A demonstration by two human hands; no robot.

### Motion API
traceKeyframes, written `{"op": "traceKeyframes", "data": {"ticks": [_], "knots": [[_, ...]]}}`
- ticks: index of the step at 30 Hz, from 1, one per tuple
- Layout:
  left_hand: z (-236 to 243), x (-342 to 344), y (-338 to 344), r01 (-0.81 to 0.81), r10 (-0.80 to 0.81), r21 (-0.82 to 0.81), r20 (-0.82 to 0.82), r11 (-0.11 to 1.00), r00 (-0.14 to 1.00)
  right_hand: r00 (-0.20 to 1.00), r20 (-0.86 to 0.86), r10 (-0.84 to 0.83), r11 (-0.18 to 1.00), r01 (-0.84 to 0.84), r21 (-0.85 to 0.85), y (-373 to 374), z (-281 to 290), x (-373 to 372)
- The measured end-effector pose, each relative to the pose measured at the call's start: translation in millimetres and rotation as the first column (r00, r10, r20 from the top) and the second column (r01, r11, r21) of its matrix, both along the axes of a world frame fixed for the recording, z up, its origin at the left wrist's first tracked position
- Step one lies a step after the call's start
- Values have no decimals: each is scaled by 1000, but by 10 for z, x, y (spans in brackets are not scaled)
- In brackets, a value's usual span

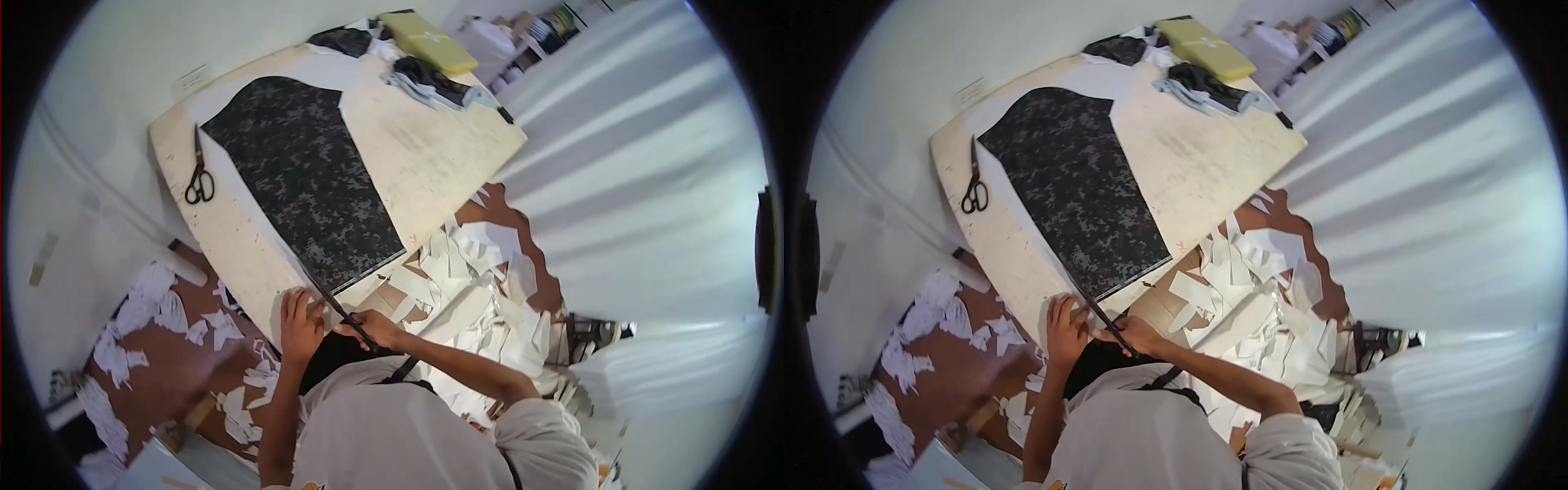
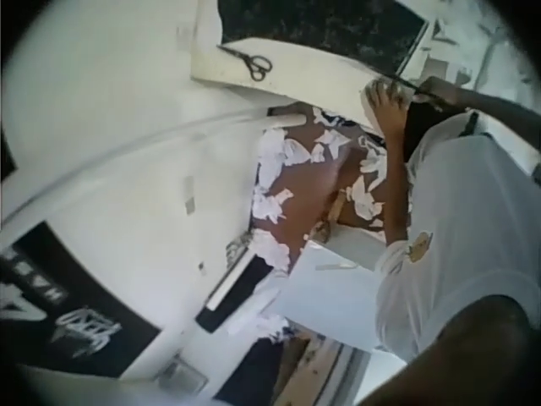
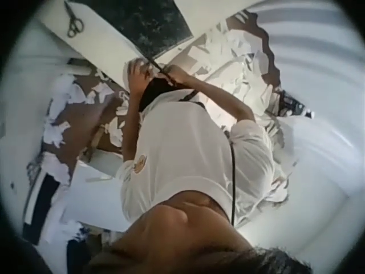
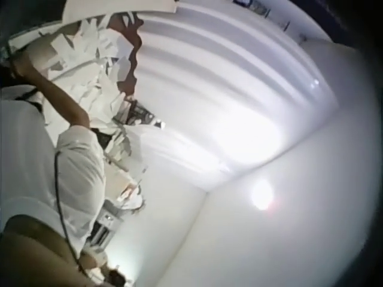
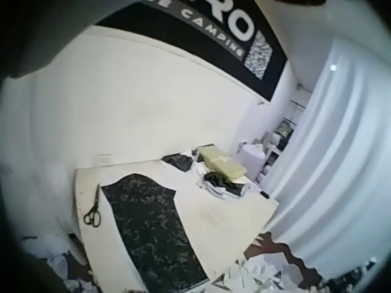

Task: Cutting a piece of camouflage fabric into a specific pattern using scissors on a workbench.

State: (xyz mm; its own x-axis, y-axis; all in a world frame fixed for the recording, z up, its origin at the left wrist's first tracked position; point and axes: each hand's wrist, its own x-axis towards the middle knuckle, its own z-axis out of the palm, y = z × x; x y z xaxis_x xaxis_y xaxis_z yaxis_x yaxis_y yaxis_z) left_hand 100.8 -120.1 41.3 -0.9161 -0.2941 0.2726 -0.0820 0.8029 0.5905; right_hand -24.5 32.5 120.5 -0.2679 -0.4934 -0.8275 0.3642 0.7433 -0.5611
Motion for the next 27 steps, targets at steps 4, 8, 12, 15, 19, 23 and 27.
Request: {"op": "traceKeyframes", "data": {"ticks": [4,8,12,15,19,23,27], "knots": [[-56,-27,-16,-16,13,-37,-64,999,998,986,-133,105,994,-100,44,-136,-68,-105],[-78,-45,-17,-9,1,-74,-109,997,994,989,-133,68,998,-70,-8,-173,-131,-146],[-55,-93,-28,-16,4,-111,-109,994,994,996,-91,25,998,-29,-49,-391,-245,-254],[-23,-99,-40,-39,30,-76,-121,996,992,994,-108,8,996,-18,-89,-523,-287,-304],[8,-83,-60,12,-19,-79,-81,997,997,996,-84,7,997,-13,-71,-621,-258,-365],[29,-78,-67,31,-34,-50,-67,998,997,999,31,-12,990,16,-141,-816,-250,-459],[45,-76,-65,47,-46,7,-62,999,997,991,-134,5,994,-20,-104,-976,-263,-507]]}}
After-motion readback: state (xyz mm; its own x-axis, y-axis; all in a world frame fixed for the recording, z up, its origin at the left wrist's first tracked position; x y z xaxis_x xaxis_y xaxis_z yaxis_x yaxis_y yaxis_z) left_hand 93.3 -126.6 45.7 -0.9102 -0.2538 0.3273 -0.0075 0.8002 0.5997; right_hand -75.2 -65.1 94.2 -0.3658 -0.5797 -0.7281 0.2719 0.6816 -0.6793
